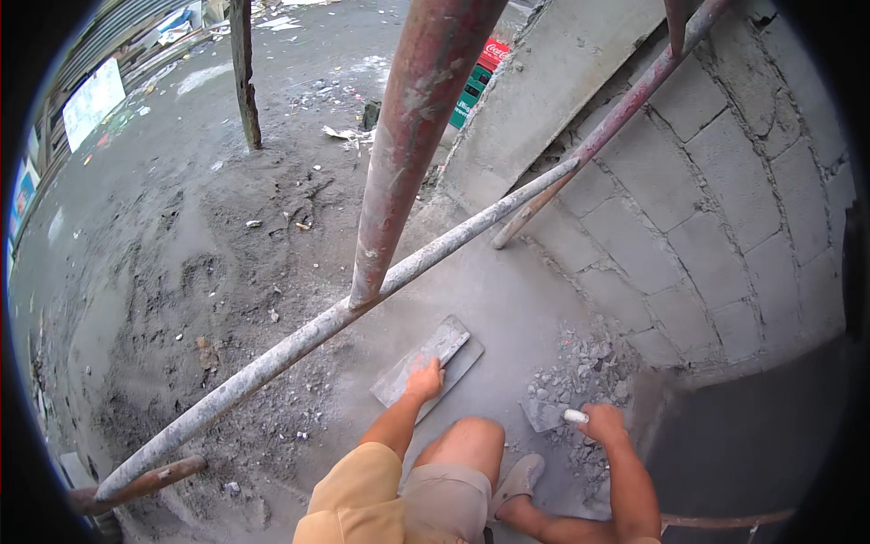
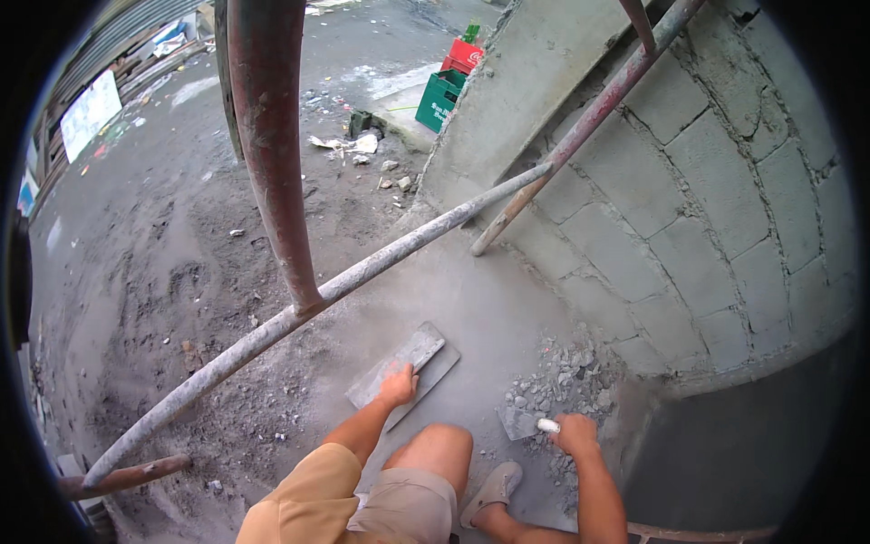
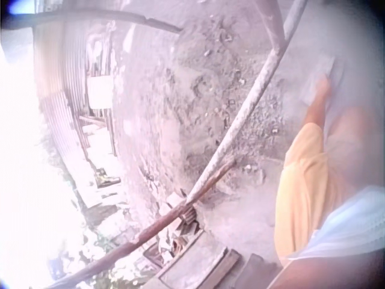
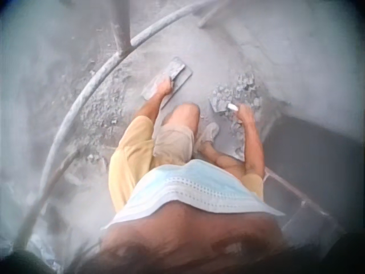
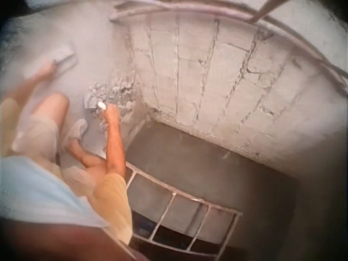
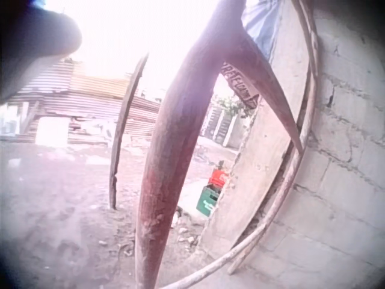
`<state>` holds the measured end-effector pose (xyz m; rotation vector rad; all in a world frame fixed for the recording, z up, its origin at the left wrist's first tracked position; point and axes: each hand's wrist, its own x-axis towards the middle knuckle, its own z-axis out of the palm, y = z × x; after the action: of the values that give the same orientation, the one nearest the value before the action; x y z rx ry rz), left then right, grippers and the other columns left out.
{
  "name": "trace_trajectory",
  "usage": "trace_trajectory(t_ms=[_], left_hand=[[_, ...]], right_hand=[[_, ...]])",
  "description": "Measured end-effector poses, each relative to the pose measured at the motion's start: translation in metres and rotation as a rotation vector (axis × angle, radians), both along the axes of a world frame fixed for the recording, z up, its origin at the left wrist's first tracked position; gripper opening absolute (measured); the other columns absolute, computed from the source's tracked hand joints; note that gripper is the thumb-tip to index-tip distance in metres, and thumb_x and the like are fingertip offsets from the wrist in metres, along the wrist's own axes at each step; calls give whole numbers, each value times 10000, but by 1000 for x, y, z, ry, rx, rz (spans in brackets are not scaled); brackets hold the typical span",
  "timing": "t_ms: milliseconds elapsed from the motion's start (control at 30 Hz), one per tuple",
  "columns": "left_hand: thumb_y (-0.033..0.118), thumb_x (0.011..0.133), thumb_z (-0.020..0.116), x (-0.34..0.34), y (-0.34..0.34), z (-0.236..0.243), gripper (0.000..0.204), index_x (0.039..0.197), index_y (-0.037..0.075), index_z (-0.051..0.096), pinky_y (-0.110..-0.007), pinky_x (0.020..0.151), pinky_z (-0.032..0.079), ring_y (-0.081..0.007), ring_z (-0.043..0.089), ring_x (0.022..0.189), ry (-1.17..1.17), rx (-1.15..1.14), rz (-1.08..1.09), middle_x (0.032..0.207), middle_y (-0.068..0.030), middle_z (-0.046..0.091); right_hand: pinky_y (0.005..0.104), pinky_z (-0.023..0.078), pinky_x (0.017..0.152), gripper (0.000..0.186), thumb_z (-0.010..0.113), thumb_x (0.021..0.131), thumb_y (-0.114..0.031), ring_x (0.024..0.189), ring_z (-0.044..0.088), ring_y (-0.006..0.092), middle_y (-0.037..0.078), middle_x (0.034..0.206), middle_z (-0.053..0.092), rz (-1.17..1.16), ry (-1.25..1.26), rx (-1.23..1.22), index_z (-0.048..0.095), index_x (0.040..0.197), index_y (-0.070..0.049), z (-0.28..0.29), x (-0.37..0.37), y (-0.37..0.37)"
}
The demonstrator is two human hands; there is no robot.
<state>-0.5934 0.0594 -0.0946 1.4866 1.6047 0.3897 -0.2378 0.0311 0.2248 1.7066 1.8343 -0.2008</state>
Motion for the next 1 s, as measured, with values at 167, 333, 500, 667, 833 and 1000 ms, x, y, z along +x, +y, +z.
trace_trajectory(t_ms=[167,333,500,667,833,1000], left_hand=[[299,1005,464,4,8,20,317,1188,41,484,-567,1039,398,-487,567,1152,35,78,-39,989,-325,672],[337,997,480,3,14,11,346,1180,45,503,-567,953,449,-495,588,1076,86,156,6,989,-294,675],[362,990,497,5,19,-2,350,1201,84,532,-568,835,490,-484,613,1009,131,248,37,999,-267,678],[337,979,532,24,10,13,370,1235,70,540,-531,842,499,-442,639,994,194,165,-30,1043,-242,685],[334,983,540,26,-1,12,396,1247,41,560,-483,852,513,-416,656,1026,127,230,1,1135,-231,674],[341,985,548,24,7,3,437,1238,-15,560,-483,845,514,-441,644,1035,160,249,-36,1136,-261,668]], right_hand=[[461,543,808,325,803,718,-374,929,691,324,107,929,726,-47,-57,81,739,965,-174,-6,11,6],[469,542,783,224,719,770,-278,912,701,321,128,949,722,-130,-26,121,737,925,-117,-8,-7,1],[462,532,832,242,692,785,-241,954,691,329,141,990,715,-357,72,168,717,970,-86,-19,-3,-47],[483,522,863,379,655,812,-204,1013,680,357,175,1057,703,-717,194,25,608,1168,-82,-87,22,-131],[478,461,988,663,619,900,-424,1227,560,411,256,1323,573,-1232,569,59,428,1402,-35,-174,-29,-182],[467,501,912,573,603,913,-460,1082,646,389,235,1131,672,-1292,737,170,546,1276,-20,-167,-38,-195]])
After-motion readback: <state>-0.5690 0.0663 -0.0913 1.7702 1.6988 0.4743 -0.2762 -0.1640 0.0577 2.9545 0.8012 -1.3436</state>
